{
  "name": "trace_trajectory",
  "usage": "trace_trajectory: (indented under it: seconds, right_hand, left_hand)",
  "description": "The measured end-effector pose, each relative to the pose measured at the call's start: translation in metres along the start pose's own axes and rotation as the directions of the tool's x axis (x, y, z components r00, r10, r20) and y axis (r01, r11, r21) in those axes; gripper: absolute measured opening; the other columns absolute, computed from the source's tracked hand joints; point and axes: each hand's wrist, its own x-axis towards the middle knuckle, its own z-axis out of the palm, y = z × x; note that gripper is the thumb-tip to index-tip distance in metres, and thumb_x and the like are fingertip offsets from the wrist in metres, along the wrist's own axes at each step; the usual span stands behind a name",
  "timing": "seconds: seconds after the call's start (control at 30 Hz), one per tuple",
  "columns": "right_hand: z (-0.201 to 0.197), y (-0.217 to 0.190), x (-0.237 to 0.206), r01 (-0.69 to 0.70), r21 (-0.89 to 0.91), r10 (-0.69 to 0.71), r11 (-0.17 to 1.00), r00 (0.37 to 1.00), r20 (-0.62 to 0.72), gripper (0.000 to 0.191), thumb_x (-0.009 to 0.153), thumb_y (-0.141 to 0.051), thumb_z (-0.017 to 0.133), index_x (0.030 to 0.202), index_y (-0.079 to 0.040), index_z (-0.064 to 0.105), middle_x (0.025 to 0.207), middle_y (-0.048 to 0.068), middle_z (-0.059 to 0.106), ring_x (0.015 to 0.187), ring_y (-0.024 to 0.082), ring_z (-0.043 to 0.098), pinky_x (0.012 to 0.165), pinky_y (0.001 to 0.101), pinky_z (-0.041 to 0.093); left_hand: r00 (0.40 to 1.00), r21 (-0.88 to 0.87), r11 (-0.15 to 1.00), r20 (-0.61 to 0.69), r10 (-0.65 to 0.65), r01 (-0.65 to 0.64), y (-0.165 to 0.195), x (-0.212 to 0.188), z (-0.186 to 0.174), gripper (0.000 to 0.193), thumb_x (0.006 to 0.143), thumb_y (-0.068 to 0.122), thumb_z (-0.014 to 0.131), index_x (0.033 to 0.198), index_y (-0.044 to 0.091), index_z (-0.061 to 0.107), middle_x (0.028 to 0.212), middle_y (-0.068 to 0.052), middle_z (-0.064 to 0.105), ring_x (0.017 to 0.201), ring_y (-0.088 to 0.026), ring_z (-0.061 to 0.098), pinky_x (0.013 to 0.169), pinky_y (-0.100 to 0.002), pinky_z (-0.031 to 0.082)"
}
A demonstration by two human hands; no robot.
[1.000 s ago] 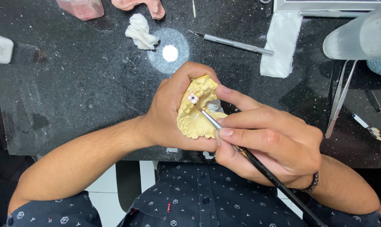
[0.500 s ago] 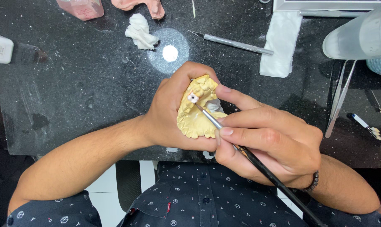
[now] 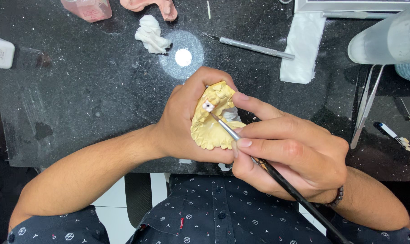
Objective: The person holds a yellow plaster dental model with a denture tooth in one hand and uses a fine brush to apply and shape ceramic material on the tooth. They periodically wipe the brush on a tissue, dip it, and rotate the model to work on different surfaces of the tooth.
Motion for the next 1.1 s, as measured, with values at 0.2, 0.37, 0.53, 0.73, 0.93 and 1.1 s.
trace_trajectory:
  seconds: [0.2, 0.37, 0.53, 0.73, 0.93, 1.1]
  right_hand:
    - [-0.0005, 0.0005, 0.0, 0.013, -0.028, -0.013, 1.0, 1.0, 0.007, 0.027, 0.08, 0.004, 0.081, 0.099, 0.005, 0.061, 0.094, 0.018, 0.069, 0.101, 0.038, 0.074, 0.097, 0.048, 0.062]
    - [-0.0011, 0.0006, 0.0, 0.015, -0.018, -0.014, 1.0, 1.0, 0.011, 0.027, 0.081, 0.004, 0.082, 0.099, 0.005, 0.062, 0.094, 0.017, 0.069, 0.102, 0.039, 0.074, 0.097, 0.0478, 0.062]
    - [-0.0002, 0.0002, -0.0004, 0.011, -0.029, -0.011, 1.0, 1.0, 0.004, 0.027, 0.08, 0.004, 0.082, 0.099, 0.005, 0.062, 0.094, 0.018, 0.069, 0.102, 0.039, 0.074, 0.096, 0.0474, 0.062]
    - [-0.0007, -0.0008, -0.0004, 0.001, -0.027, -0.001, 1.0, 1.0, 0.001, 0.027, 0.081, 0.003, 0.082, 0.099, 0.005, 0.062, 0.094, 0.017, 0.069, 0.104, 0.04, 0.074, 0.095, 0.0457, 0.062]
    - [0.0002, -0.0003, -0.0009, -0.004, -0.036, 0.004, 0.999, 1.0, 0.001, 0.026, 0.081, 0.004, 0.082, 0.098, 0.005, 0.063, 0.094, 0.018, 0.07, 0.1, 0.036, 0.076, 0.098, 0.0499, 0.062]
    - [-0.0013, 0.0, -0.0014, 0.013, -0.04, -0.013, 0.999, 1.0, 0.004, 0.027, 0.08, 0.003, 0.082, 0.098, 0.006, 0.061, 0.095, 0.018, 0.069, 0.104, 0.041, 0.073, 0.094, 0.0465, 0.062]
  left_hand:
    - [1.0, -0.022, 1.0, -0.003, -0.009, 0.009, -0.0002, -0.0003, 0.0006, 0.079, 0.078, 0.032, 0.098, 0.131, 0.007, 0.046, 0.112, -0.002, 0.065, 0.097, -0.008, 0.071, 0.085, -0.022, 0.058]
    - [1.0, -0.021, 1.0, -0.003, -0.015, 0.015, 0.0002, -0.0004, 0.0009, 0.079, 0.078, 0.033, 0.099, 0.131, 0.007, 0.046, 0.112, -0.002, 0.065, 0.097, -0.008, 0.071, 0.084, -0.022, 0.059]
    - [1.0, -0.018, 1.0, -0.006, -0.002, 0.002, -0.001, -0.0007, 0.0014, 0.079, 0.078, 0.033, 0.099, 0.131, 0.007, 0.046, 0.112, -0.003, 0.065, 0.097, -0.008, 0.071, 0.085, -0.022, 0.058]
    - [1.0, -0.005, 1.0, 0.0, 0.008, -0.008, -0.0013, -0.0001, 0.0008, 0.079, 0.078, 0.033, 0.099, 0.131, 0.007, 0.046, 0.113, -0.003, 0.064, 0.097, -0.008, 0.071, 0.084, -0.022, 0.058]
    - [1.0, -0.015, 1.0, -0.003, -0.01, 0.01, -0.001, -0.0013, 0.0016, 0.079, 0.078, 0.033, 0.098, 0.131, 0.007, 0.046, 0.111, -0.003, 0.065, 0.094, -0.008, 0.071, 0.082, -0.022, 0.058]
    - [1.0, -0.022, 1.0, -0.007, -0.021, 0.021, 0.0003, -0.0012, 0.0017, 0.079, 0.077, 0.033, 0.099, 0.131, 0.006, 0.047, 0.11, -0.002, 0.066, 0.094, -0.008, 0.071, 0.082, -0.022, 0.058]
